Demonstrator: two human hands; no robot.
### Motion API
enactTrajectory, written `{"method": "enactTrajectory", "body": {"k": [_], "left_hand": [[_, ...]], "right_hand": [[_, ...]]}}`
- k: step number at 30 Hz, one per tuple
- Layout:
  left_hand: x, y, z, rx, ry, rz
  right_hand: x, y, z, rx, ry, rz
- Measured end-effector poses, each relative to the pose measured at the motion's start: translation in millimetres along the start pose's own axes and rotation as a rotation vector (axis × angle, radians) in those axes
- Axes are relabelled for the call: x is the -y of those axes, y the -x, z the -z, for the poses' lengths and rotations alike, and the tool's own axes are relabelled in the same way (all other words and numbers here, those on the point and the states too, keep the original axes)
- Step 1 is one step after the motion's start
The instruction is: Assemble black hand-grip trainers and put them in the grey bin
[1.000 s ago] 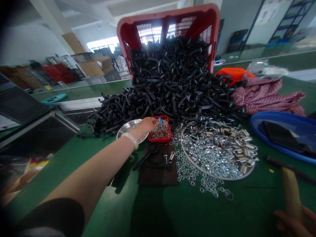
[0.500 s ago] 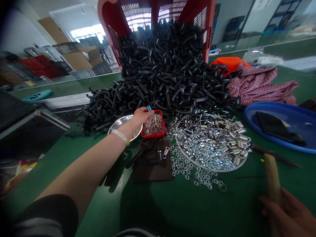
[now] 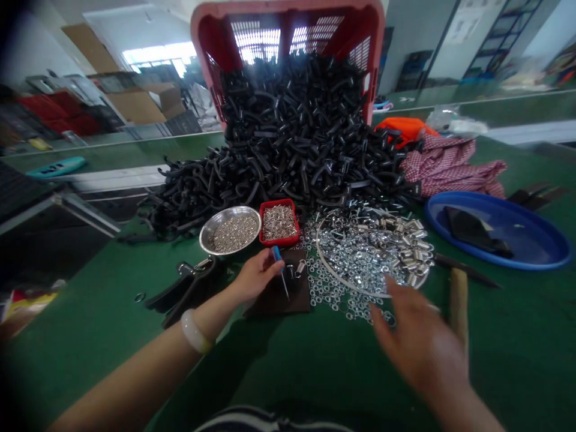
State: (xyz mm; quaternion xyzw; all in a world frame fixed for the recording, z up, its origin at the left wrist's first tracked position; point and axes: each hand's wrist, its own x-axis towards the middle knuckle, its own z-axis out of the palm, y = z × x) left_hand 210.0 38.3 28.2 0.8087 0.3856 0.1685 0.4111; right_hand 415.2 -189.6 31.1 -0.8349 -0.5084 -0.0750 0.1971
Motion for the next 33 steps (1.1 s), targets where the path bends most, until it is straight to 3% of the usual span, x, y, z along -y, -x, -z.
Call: {"method": "enactTrajectory", "body": {"k": [2, 4, 7, 14, 17, 24, 33], "left_hand": [[2.1, 0.8, -3.7, -0.031, -0.024, -0.010], [3.2, 2.1, -6.5, -0.062, -0.114, -0.009], [3.4, 4.3, -8.6, -0.107, -0.208, 0.000], [1.1, -2.5, -13.6, -0.060, -0.178, 0.036], [0.7, -8.4, -21.4, -0.034, -0.027, 0.038], [-10.2, -11.6, -38.9, 0.052, 0.405, 0.108], [-20.3, -8.4, -38.4, 0.032, 0.862, 0.123]], "right_hand": [[60.8, -11.4, -15.0, 0.167, -0.048, 0.222], [104.0, -27.6, -33.1, 0.284, -0.041, 0.293], [126.5, -49.8, -53.8, 0.352, -0.029, 0.313], [94.7, -53.3, -61.7, 0.376, -0.282, 0.383], [90.3, -48.6, -61.4, 0.346, -0.310, 0.391], [84.0, -42.8, -70.5, 0.213, -0.260, 0.218], [76.8, -37.3, -75.9, 0.161, -0.332, 0.134]]}}
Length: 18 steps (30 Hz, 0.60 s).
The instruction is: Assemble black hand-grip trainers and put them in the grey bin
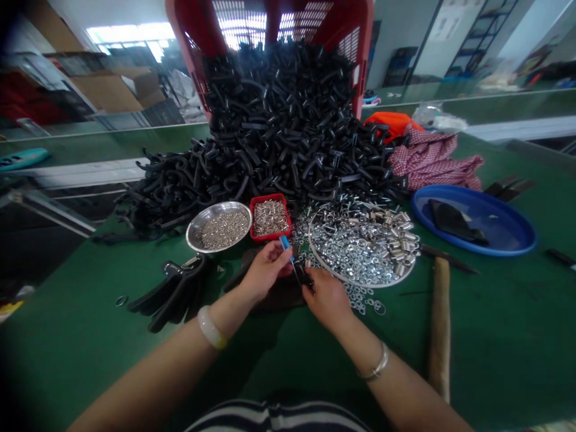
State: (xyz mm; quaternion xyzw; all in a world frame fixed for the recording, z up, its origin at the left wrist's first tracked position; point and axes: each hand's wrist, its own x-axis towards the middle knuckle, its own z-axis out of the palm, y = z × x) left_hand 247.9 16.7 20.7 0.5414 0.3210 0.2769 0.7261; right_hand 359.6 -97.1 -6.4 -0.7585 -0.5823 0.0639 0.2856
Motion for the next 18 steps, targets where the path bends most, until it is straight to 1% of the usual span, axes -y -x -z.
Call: {"method": "enactTrajectory", "body": {"k": [3, 8, 14, 18], "left_hand": [[0.0, -2.4, -1.5, -0.033, 0.067, -0.049], [6.4, -5.8, -0.8, 0.014, 0.001, -0.123], [7.4, -7.8, -3.4, 0.022, -0.006, -0.267], [5.2, -9.0, -7.6, 0.049, -0.020, -0.307]], "right_hand": [[0.2, -1.4, 0.1, 0.010, -0.036, -0.024], [1.3, -2.8, 0.9, 0.017, -0.066, -0.052], [1.6, -1.8, -0.1, 0.007, -0.066, -0.024], [1.0, -1.9, -1.2, 0.000, -0.057, 0.004]]}}
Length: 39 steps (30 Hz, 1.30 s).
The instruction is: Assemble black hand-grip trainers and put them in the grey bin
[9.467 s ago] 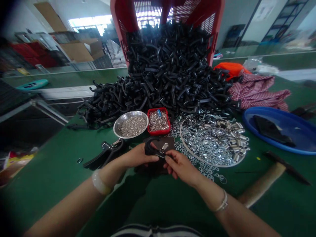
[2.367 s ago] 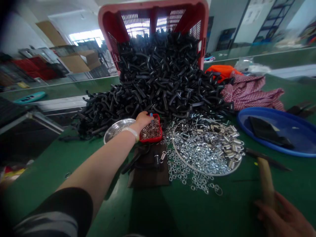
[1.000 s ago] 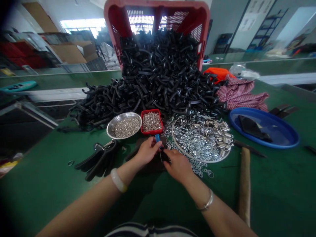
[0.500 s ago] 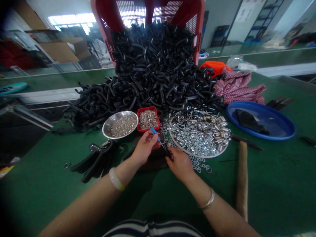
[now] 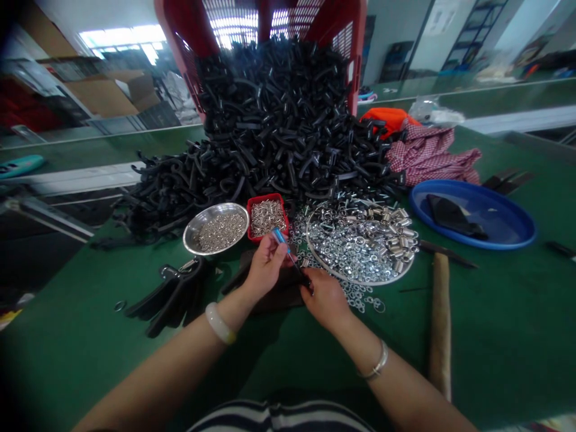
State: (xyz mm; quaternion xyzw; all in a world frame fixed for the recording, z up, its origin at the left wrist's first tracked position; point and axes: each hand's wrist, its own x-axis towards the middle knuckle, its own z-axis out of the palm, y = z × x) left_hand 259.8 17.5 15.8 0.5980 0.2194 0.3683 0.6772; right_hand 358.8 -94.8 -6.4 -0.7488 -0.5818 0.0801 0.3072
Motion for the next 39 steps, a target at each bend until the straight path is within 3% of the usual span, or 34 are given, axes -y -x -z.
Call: {"method": "enactTrajectory", "body": {"k": [15, 21, 26, 33, 39], "left_hand": [[7.5, 1.5, 0.5, 0.099, -0.029, -0.101], [8.9, 1.3, 2.4, 0.099, -0.176, -0.220], [9.0, 3.8, 5.7, 0.185, -0.417, -0.361], [5.5, 5.9, 5.2, 0.291, -0.663, -0.577], [6.8, 3.8, 5.5, 0.275, -0.685, -0.526]], "right_hand": [[-1.9, -0.5, -1.8, 0.029, 0.012, -0.015], [-1.4, -3.2, -3.5, 0.015, -0.005, -0.043], [-2.9, -2.1, -4.3, -0.025, -0.012, -0.013], [-2.8, -2.6, -2.9, 0.027, 0.021, 0.018], [-2.5, -2.7, -1.5, 0.000, 0.010, 0.020]]}}
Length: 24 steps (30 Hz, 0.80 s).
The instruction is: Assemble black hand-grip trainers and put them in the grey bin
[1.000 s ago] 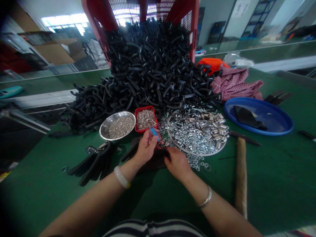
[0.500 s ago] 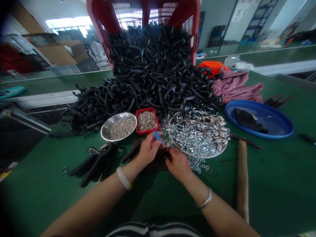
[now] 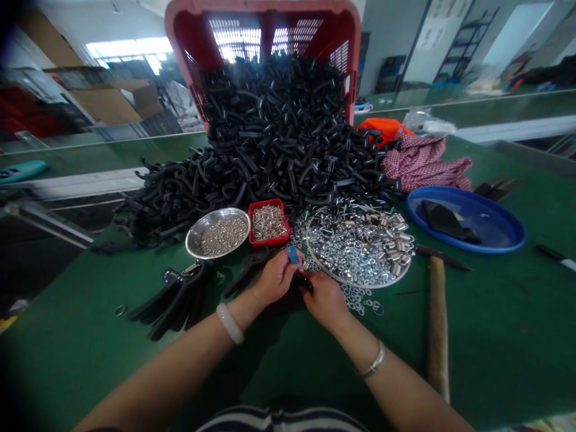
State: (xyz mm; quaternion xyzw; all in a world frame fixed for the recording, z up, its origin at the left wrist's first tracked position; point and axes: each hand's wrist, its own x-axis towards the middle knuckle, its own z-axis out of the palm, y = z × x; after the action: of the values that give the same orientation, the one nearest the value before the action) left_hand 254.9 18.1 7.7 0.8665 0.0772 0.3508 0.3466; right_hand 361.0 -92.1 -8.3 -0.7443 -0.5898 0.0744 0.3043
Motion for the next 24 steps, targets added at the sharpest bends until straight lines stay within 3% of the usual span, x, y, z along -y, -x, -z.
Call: {"method": "enactTrajectory", "body": {"k": [9, 13, 17, 19, 21, 24], "left_hand": [[5.7, 1.9, -2.0, 0.011, -0.016, -0.075], [4.8, 1.4, -0.1, 0.006, 0.019, -0.037], [1.0, 0.3, 1.9, 0.030, 0.064, -0.032], [-0.1, 0.2, 1.9, 0.027, 0.064, -0.057], [-0.1, 0.5, 1.3, -0.008, 0.073, -0.046], [1.3, 1.1, -0.3, -0.046, 0.121, 0.007]], "right_hand": [[1.2, 4.2, 2.9, 0.004, 0.007, 0.047], [-7.5, 29.0, 35.2, -0.113, 0.092, 0.051], [-54.7, 78.4, 93.8, -0.243, 0.440, -0.191], [-84.6, 103.9, 116.8, -0.150, 0.606, -0.405], [-108.3, 124.4, 127.8, -0.048, 0.620, -0.569], [-124.0, 141.0, 124.5, -0.010, 0.514, -0.634]]}}
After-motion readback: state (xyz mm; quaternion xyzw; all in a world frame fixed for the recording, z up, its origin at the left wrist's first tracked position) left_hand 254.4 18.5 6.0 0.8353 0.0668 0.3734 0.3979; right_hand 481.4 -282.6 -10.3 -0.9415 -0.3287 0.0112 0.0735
